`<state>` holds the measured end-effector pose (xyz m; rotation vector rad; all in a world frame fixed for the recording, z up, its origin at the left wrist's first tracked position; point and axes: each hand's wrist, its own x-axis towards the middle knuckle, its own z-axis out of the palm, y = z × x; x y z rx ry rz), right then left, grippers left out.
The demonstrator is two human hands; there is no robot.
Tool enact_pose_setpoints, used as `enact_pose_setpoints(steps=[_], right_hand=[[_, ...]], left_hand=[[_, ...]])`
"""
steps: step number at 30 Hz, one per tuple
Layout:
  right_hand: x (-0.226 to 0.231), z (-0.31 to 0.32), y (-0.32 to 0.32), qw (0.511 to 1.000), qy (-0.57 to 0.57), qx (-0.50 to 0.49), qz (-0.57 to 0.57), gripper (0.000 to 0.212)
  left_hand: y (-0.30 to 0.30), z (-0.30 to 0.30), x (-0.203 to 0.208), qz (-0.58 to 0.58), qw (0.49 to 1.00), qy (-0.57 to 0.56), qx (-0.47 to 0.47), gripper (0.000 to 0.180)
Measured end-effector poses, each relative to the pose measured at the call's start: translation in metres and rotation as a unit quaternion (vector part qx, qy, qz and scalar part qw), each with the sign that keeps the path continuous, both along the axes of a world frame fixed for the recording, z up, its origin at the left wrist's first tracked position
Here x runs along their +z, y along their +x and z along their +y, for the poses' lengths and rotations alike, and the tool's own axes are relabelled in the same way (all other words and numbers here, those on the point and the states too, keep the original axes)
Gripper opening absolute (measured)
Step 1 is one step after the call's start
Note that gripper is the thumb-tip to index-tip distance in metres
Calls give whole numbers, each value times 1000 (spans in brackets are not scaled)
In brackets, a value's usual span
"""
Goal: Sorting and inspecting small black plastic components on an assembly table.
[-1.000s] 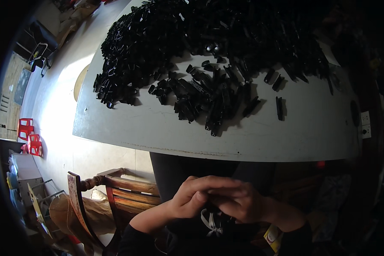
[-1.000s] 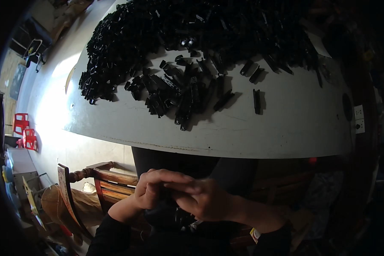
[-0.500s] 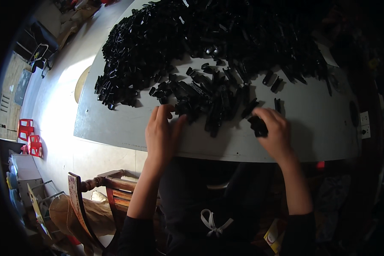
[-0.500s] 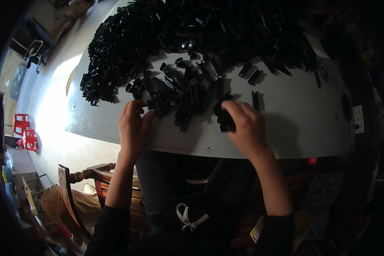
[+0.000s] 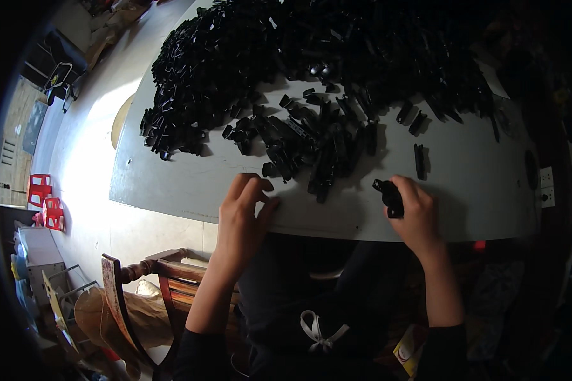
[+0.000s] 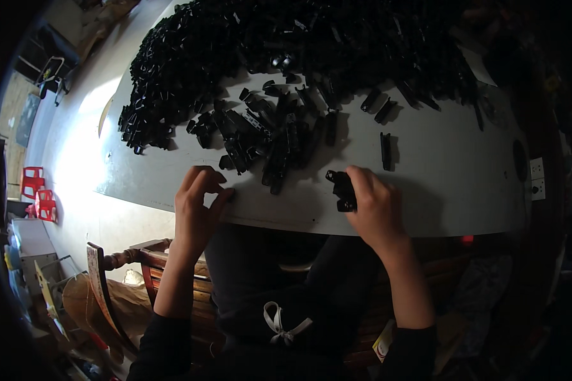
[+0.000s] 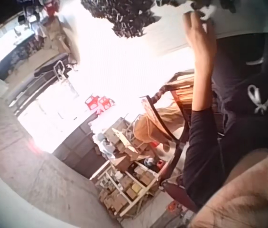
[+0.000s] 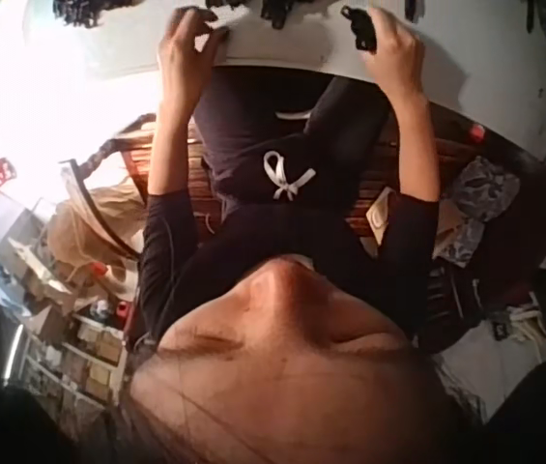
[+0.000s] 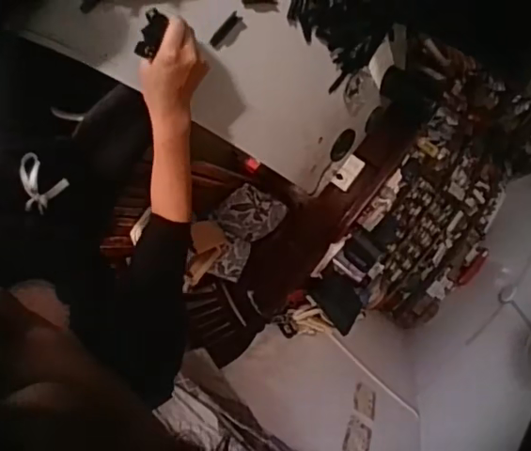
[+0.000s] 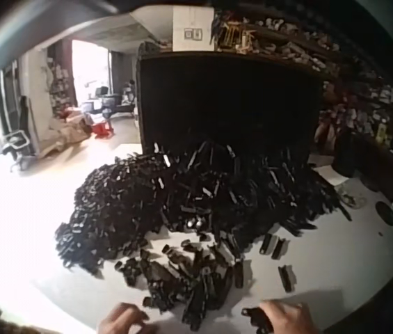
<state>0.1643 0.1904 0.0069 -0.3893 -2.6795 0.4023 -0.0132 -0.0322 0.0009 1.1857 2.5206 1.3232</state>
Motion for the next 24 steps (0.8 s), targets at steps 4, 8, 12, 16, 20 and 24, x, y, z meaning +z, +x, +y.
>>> enact_pose_setpoints(steps=[4,8,12,16,20,24], right_hand=[[-5,-16,7,996,-80,-13,35,29],[-6,-25,12,988,-141,-24,62,29],[-6,-39,14,980,-178,-13,87,30],[-1,-54,14,972,-225,-4,71,28],[-5,-57,15,967,-251,0,53,25],[-9,-63,16,966,-253,4,46,24]], left_hand=[[8,-9,3,51,998,-7,35,20],[23,-11,6,61,993,-101,9,22],[31,-8,0,56,991,-119,-32,17],[28,-11,-1,85,990,-99,-48,19],[32,-6,-3,38,999,-35,-5,20],[37,-1,3,33,996,-83,0,19]])
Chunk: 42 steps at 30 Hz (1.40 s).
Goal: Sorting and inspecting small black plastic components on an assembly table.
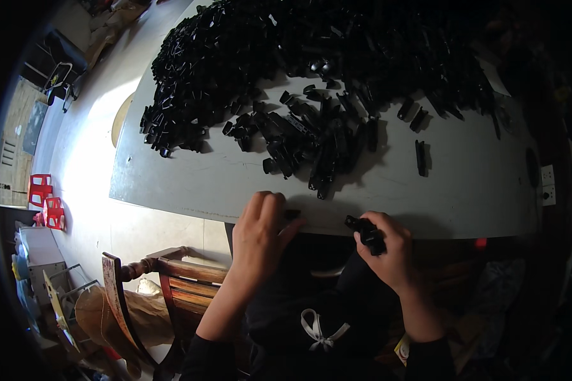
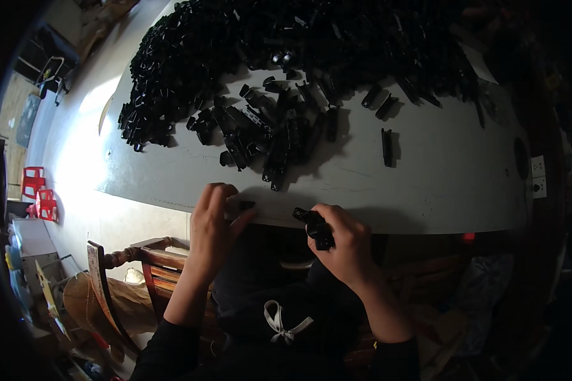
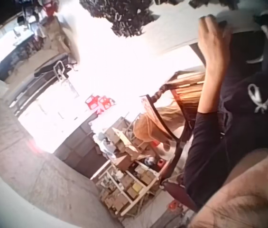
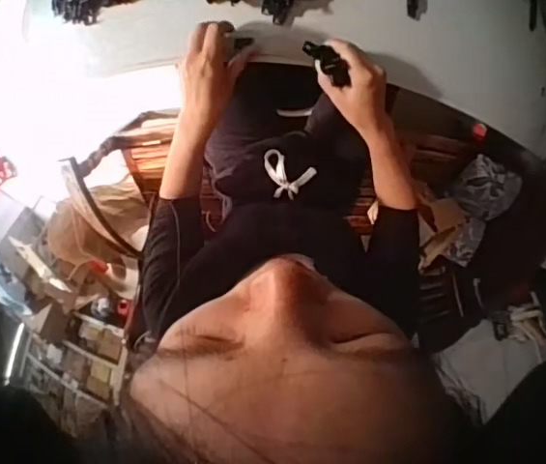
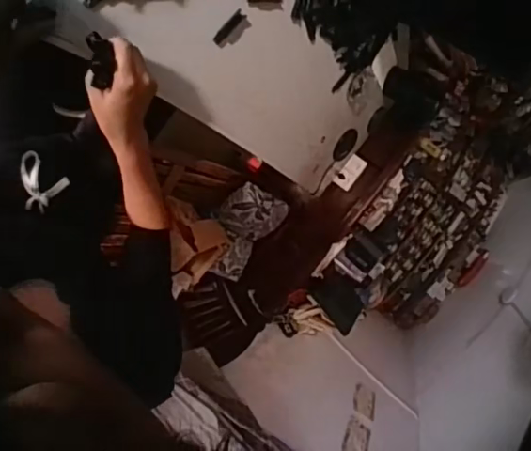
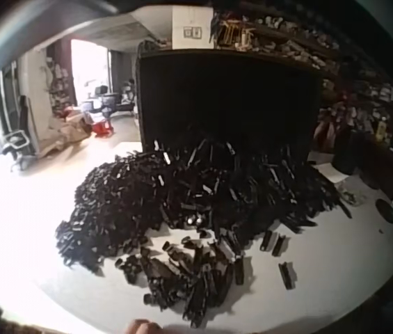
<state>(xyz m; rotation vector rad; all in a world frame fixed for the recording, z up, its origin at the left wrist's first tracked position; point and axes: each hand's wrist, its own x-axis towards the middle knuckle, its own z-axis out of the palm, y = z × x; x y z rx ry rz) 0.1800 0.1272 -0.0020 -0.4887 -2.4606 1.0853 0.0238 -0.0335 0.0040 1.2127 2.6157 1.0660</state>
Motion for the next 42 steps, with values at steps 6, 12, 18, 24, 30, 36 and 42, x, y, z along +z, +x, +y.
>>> enact_pose_setpoints(steps=[6,12,18,24,30,36,42], right_hand=[[15,-9,-3,999,-34,27,-4,23],[16,-19,-5,995,-83,42,44,27],[26,-25,-6,993,-111,29,30,29],[26,-23,-3,994,-103,13,19,26],[32,-20,0,995,-91,9,29,25],[42,-10,8,993,-88,75,5,27],[50,-6,7,990,-63,130,-10,27]], left_hand=[[-5,-4,-15,89,994,26,-60,18],[2,-6,-5,-383,908,162,-58,10],[0,-4,0,-542,811,207,-81,16],[1,-6,-15,-594,770,211,-99,19],[5,-2,0,-456,849,209,-166,32],[10,-8,22,-355,912,103,-179,44],[16,-6,30,-318,918,129,-197,48]])
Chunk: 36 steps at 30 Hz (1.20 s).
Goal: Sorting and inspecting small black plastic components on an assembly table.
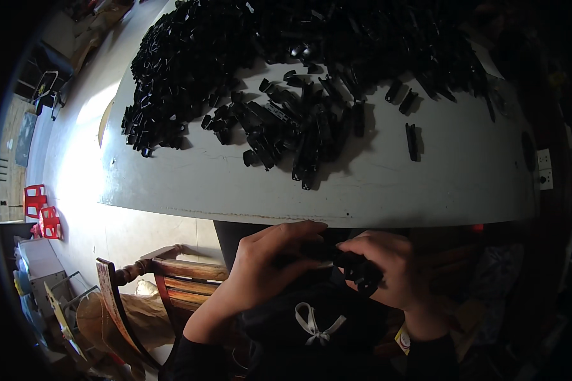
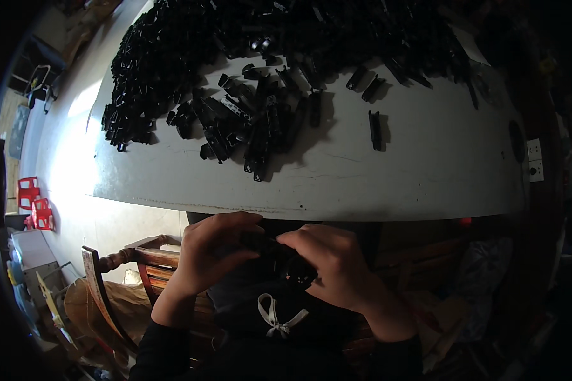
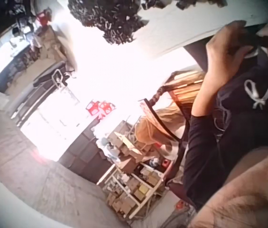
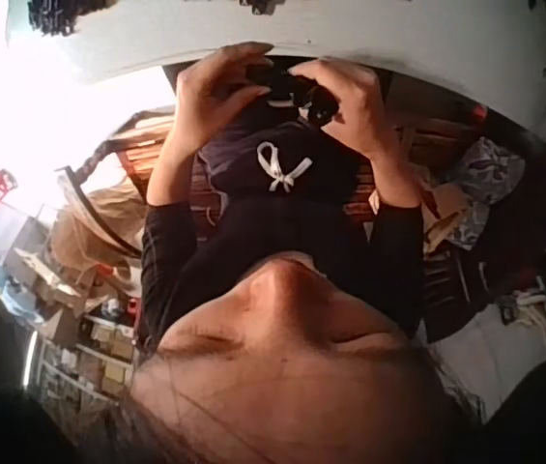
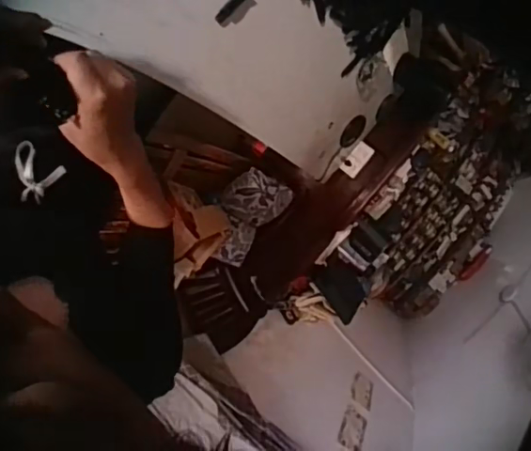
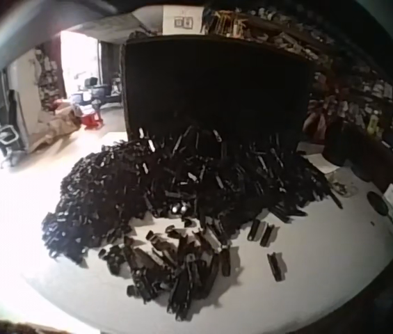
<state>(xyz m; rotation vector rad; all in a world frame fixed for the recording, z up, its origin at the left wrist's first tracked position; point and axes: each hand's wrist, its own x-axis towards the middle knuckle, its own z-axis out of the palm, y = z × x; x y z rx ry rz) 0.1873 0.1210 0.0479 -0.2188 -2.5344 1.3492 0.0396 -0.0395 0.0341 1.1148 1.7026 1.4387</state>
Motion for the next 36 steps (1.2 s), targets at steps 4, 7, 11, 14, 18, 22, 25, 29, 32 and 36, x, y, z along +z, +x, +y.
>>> enact_pose_setpoints(steps=[4,7,11,14,18,22,25,29,32,36], right_hand=[[-1,2,1,1000,2,27,6,25],[-8,0,2,999,12,41,14,25],[-9,-15,2,991,39,113,62,29],[-14,-31,0,989,40,119,76,15],[-13,-49,2,993,-47,85,72,12],[-52,-50,16,993,-59,92,-54,36],[-67,-37,17,991,92,15,-97,82],[-28,8,19,992,64,-25,-106,44],[-29,74,0,911,361,-194,-51,23],[-49,138,-17,888,441,-113,-58,23]], left_hand=[[1,-2,4,14,1000,-11,-7,47],[-4,-4,0,99,994,0,-50,51],[24,9,-9,-296,942,155,16,58],[21,6,-2,-217,965,92,-113,72],[33,-5,-13,-216,957,134,-139,66],[10,5,-27,64,985,141,-74,41],[-31,7,-45,407,897,92,144,26],[-85,4,-39,464,875,-30,136,29],[-96,7,-36,475,871,-50,117,25],[-101,4,-39,449,888,-71,68,18]])
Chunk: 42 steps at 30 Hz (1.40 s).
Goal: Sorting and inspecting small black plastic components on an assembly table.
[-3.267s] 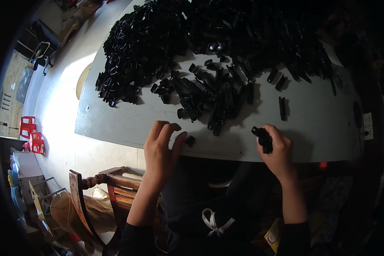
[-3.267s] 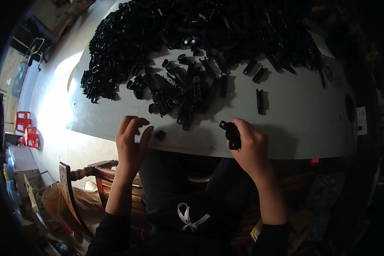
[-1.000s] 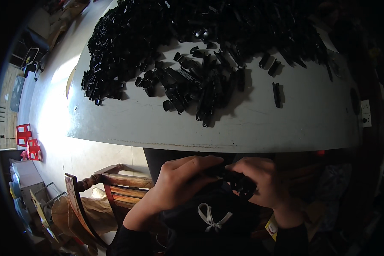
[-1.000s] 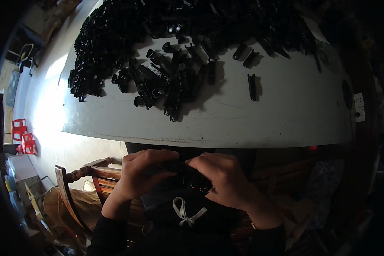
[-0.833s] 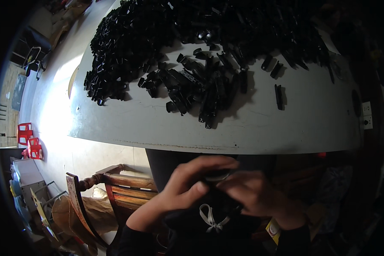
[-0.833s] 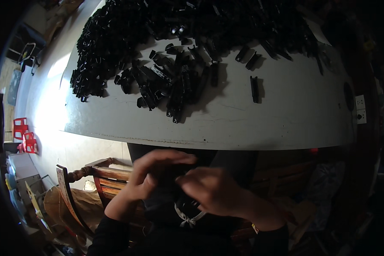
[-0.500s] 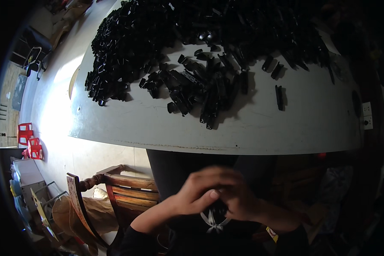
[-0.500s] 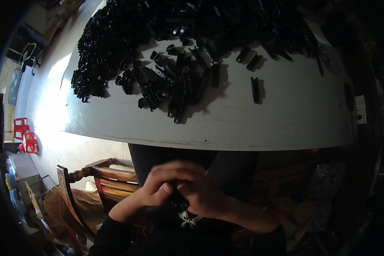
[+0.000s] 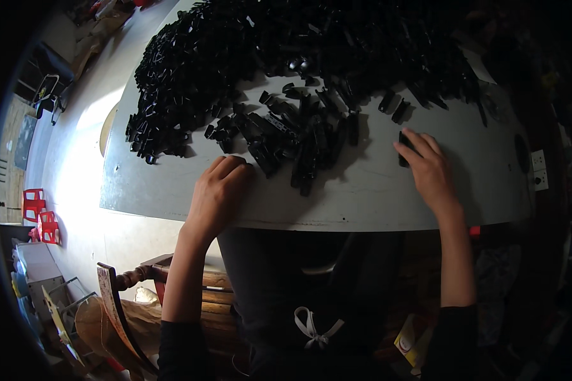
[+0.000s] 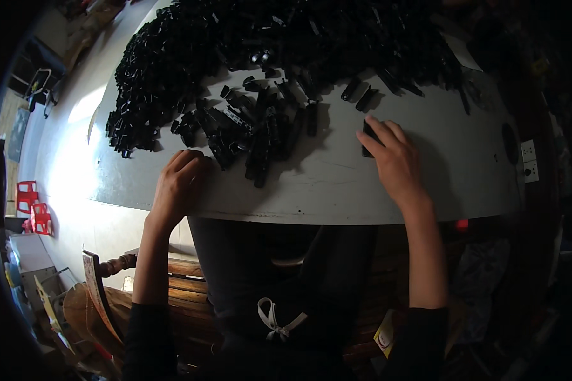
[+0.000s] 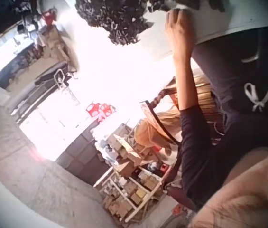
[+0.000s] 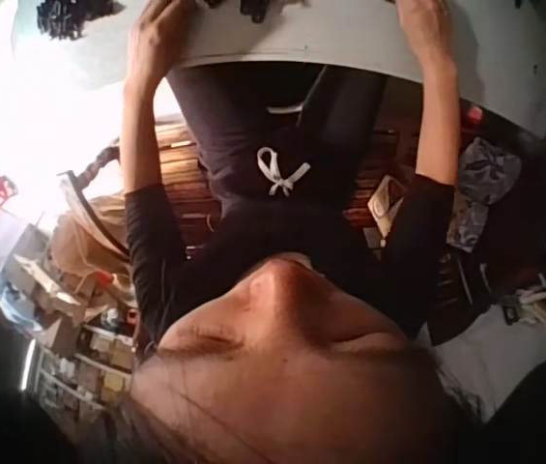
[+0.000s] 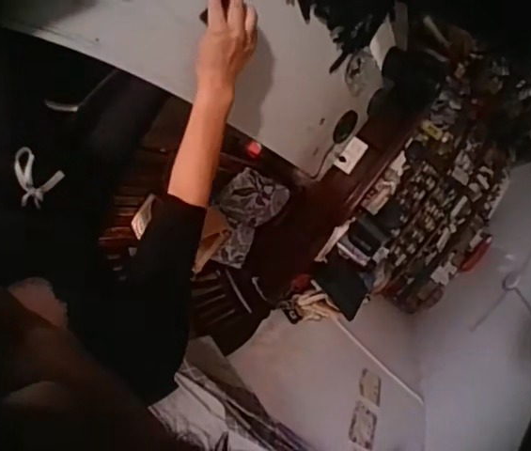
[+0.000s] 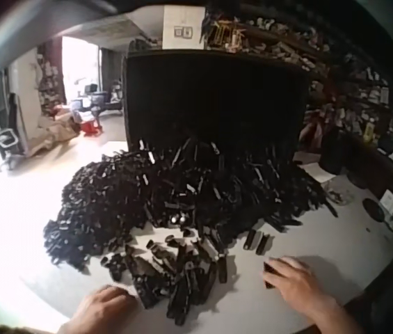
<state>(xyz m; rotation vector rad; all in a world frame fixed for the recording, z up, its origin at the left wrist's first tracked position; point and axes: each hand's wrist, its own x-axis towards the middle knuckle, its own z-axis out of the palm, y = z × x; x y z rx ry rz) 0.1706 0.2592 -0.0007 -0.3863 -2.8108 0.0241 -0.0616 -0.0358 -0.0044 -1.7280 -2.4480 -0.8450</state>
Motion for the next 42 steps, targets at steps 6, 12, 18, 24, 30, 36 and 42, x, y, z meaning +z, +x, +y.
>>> enact_pose_setpoints(steps=[6,12,18,24,30,36,42], right_hand=[[14,-46,18,992,-123,19,20,31],[38,-132,12,950,-277,137,45,31],[47,-139,9,951,-257,162,62,32],[50,-142,9,946,-264,182,47,33],[36,-143,13,927,-295,221,67,33],[32,-163,8,888,-320,322,80,23],[26,-180,1,842,-453,274,104,29]], left_hand=[[25,-7,-3,-141,987,66,30,14],[86,-12,26,-265,955,129,-22,18],[96,-13,38,-276,952,120,-62,18],[97,-14,42,-268,951,128,-88,16],[95,-17,40,-236,953,123,-144,18],[116,-2,35,-579,769,194,-190,70],[117,-2,18,-583,726,198,-306,54]])
